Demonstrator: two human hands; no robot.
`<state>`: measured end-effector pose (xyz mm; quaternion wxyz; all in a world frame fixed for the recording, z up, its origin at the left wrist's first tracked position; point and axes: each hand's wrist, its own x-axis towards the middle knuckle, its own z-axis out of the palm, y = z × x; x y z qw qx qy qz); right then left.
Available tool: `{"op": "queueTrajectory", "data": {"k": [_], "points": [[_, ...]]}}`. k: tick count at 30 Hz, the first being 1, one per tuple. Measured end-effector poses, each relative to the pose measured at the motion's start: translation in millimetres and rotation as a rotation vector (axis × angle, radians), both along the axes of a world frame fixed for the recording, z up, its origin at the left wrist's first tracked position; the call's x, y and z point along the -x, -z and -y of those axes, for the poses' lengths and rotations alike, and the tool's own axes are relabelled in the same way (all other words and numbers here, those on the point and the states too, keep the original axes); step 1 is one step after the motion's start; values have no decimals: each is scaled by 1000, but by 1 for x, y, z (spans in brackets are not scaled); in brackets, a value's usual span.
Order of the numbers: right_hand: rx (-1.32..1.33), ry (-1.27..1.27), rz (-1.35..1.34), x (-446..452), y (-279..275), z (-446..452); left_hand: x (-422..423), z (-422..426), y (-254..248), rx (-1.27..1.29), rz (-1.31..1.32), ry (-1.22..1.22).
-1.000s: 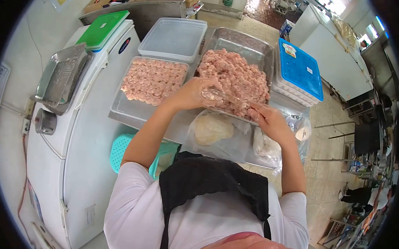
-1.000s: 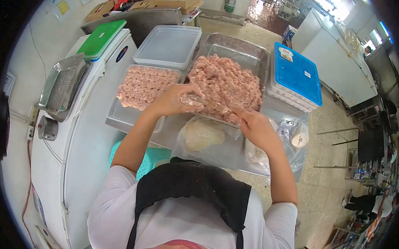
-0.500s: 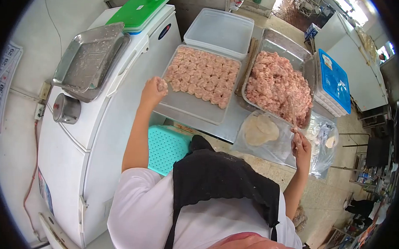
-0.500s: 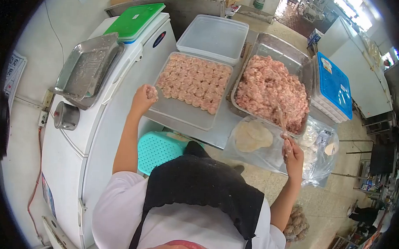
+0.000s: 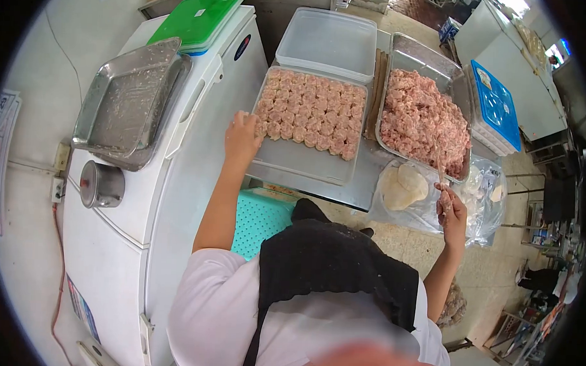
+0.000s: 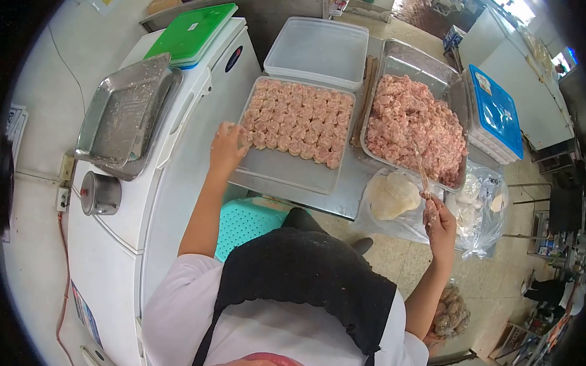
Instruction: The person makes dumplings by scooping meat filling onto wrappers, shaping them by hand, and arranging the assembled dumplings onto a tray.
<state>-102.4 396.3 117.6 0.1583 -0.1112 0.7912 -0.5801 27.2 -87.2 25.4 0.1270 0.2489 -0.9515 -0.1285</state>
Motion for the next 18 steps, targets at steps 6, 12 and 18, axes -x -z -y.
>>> {"op": "queueTrajectory", "data": {"k": [6,12,18], "points": [[-5,17,28,-10,-4,8,2,25,9,158,-36,15],[-9,38,33,-17,-8,14,4,13,-2,64,-79,110],[0,26,47,-24,-15,20,24,20,26,82,-171,154]]}}
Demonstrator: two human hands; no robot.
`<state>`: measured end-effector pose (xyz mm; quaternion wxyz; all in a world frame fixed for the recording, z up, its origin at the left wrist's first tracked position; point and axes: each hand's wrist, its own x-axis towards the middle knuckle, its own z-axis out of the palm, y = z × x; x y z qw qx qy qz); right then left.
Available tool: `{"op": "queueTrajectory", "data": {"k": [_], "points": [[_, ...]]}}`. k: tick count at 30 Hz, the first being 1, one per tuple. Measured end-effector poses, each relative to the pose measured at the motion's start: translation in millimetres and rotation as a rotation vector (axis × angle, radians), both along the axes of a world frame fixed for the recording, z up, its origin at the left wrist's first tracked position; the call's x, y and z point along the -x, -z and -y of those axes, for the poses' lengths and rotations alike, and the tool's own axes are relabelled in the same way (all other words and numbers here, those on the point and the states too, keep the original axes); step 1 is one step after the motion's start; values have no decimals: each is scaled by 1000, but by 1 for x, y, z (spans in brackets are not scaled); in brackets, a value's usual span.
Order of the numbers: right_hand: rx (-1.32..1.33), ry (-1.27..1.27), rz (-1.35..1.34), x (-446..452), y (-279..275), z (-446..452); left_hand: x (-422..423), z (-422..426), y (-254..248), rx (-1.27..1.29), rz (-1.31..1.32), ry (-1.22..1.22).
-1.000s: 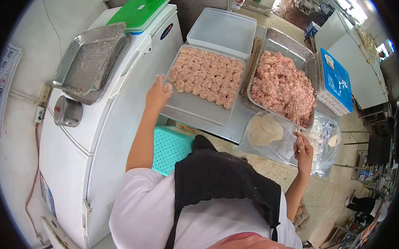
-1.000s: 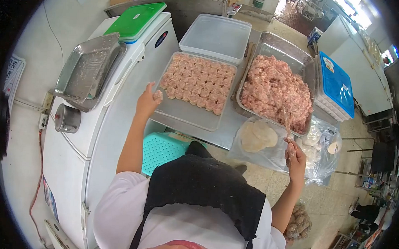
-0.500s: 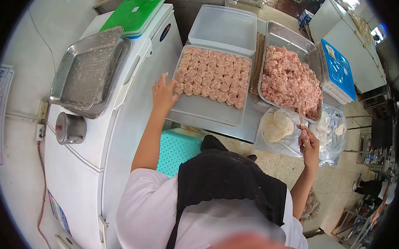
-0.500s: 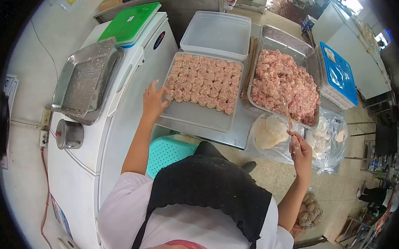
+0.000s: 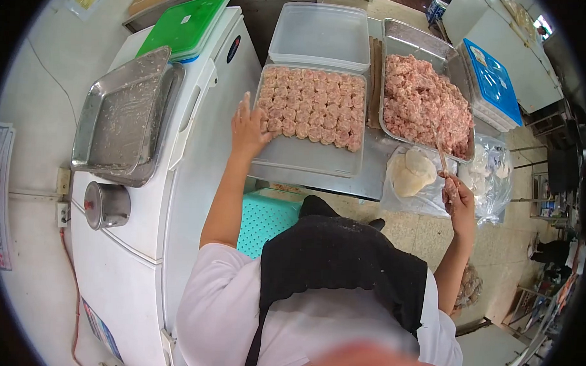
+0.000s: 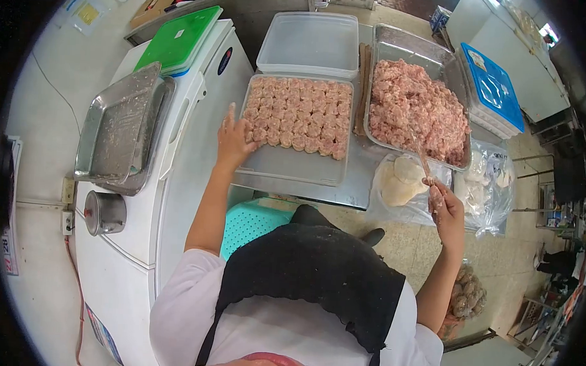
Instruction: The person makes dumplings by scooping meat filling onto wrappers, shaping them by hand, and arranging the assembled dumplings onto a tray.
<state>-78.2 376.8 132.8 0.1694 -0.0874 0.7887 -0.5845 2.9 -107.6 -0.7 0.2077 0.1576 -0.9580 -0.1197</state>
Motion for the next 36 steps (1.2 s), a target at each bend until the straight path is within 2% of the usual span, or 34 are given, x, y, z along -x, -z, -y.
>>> {"op": "queueTrajectory", "data": {"k": [7,10,12,15,17,20,21,24,27,32,36], "points": [[-17,33,-30,16,5,-8,-7,-15,-20,-21,74,93],[-179,6,-215,37,11,-9,-1,-42,-18,33,66,198],[-146,-12,-222,49,8,-9,5,-59,-8,35,125,229],[-77,-13,-256,54,8,-3,9,-83,3,-94,57,259],[-90,-17,-213,56,4,-5,14,-93,9,-43,34,318],[-128,-46,-129,57,5,-16,23,-98,-10,-2,-50,357],[-133,-60,-173,55,3,-19,24,-96,-18,5,-86,360],[-136,-56,-139,58,7,-39,11,-71,-24,62,-124,113],[-121,-61,-78,61,20,-56,-9,-49,-28,54,-51,-77],[-70,-76,23,58,40,-57,-4,-38,-21,82,73,-26],[-68,-97,-15,49,39,-40,4,-22,-7,107,91,55]]}}
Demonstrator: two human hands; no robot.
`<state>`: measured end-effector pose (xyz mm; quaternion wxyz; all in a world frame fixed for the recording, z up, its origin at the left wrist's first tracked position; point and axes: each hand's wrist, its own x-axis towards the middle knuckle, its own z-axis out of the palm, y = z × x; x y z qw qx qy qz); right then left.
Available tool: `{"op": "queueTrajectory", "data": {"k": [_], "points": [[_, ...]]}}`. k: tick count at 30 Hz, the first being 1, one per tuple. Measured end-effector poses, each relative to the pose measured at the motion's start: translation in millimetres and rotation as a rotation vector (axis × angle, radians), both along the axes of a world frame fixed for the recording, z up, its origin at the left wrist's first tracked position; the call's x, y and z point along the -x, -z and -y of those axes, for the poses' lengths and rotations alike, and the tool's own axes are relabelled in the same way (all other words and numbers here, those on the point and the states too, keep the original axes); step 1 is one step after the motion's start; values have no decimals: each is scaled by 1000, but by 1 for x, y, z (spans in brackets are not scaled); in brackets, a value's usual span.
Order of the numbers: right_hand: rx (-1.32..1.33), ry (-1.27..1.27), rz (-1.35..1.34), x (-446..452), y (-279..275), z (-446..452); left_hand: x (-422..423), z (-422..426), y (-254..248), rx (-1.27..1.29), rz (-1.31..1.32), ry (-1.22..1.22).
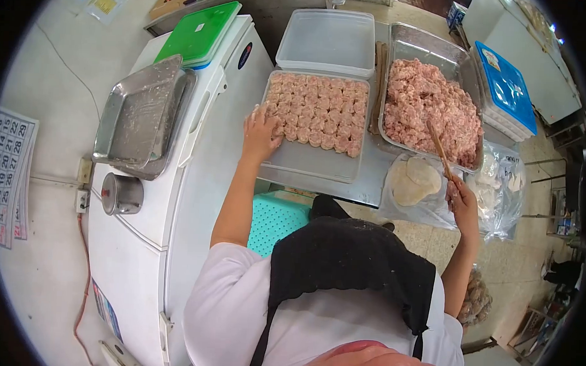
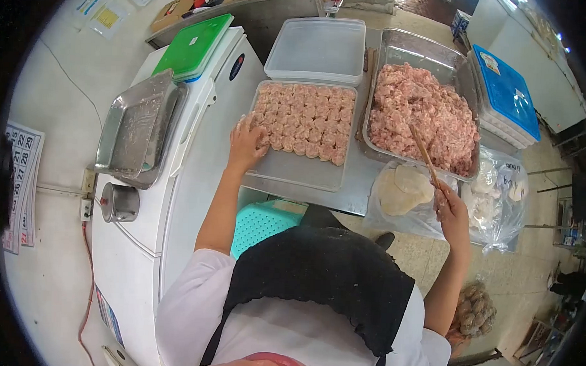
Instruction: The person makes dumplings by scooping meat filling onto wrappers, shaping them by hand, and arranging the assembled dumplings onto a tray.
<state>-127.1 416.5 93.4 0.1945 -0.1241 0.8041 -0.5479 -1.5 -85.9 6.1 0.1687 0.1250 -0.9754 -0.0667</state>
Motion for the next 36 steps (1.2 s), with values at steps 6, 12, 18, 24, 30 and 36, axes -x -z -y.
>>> {"op": "queueTrajectory", "data": {"k": [6,12,18,24,30,36], "points": [[-33,13,21,-18,3,9,-11,9,-2,-4,-9,191],[-25,35,25,-31,3,14,2,6,0,-45,-12,178],[-7,49,9,-40,3,31,17,-16,-12,-63,56,234],[-10,71,6,-46,-1,33,6,2,-2,-61,3,392],[-39,80,14,-46,0,34,15,-29,-11,-167,-42,388],[-56,90,-27,-46,-11,46,20,-21,3,-189,74,352]]}}
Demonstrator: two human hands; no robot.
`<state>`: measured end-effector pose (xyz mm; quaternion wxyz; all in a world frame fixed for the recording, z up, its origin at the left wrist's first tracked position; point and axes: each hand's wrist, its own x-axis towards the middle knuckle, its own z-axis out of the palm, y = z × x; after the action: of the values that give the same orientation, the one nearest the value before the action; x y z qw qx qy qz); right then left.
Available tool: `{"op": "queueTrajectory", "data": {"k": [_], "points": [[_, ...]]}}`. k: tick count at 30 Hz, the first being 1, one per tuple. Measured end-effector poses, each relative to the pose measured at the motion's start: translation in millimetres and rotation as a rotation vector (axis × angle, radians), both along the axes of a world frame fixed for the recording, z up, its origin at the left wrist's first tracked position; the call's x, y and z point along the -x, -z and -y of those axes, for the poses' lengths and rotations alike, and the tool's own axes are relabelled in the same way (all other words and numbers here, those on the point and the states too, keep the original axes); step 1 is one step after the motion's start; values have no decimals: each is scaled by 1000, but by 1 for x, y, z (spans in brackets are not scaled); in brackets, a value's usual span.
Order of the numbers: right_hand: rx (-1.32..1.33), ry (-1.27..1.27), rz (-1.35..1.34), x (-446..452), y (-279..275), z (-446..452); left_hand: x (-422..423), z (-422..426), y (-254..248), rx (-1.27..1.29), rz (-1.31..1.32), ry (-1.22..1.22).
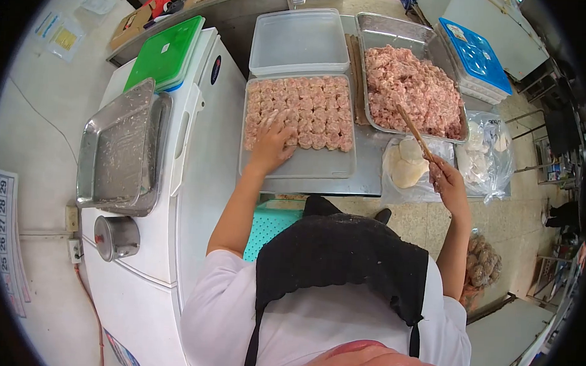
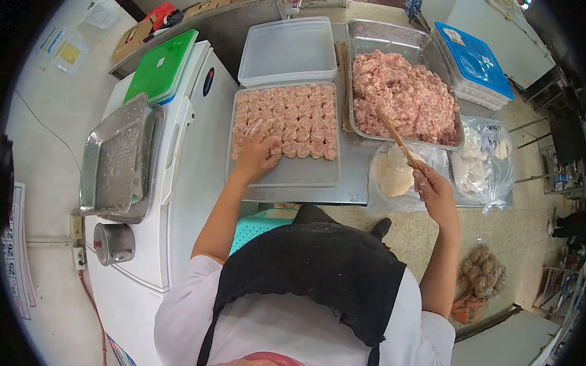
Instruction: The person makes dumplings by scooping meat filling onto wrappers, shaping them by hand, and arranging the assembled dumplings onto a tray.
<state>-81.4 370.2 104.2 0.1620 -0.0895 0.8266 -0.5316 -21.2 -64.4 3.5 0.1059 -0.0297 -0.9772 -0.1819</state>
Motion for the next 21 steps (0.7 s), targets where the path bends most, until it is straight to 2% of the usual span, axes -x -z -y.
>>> {"op": "queueTrajectory", "data": {"k": [2,6,9,12,15,18,21], "points": [[13,-8,11,0,2,-6,-1,9,8,6,-10,55],[8,11,45,-2,6,-15,3,-12,-12,20,-131,119],[38,-1,50,-2,2,-13,14,-31,-12,25,-115,127],[29,-12,17,0,-5,-8,20,-24,0,36,42,103],[29,-18,20,5,-2,-14,13,-22,-3,90,-41,102],[19,-3,46,11,3,-23,12,-37,-17,34,79,73],[12,-8,17,18,-1,-28,22,-54,-15,20,44,82]]}}
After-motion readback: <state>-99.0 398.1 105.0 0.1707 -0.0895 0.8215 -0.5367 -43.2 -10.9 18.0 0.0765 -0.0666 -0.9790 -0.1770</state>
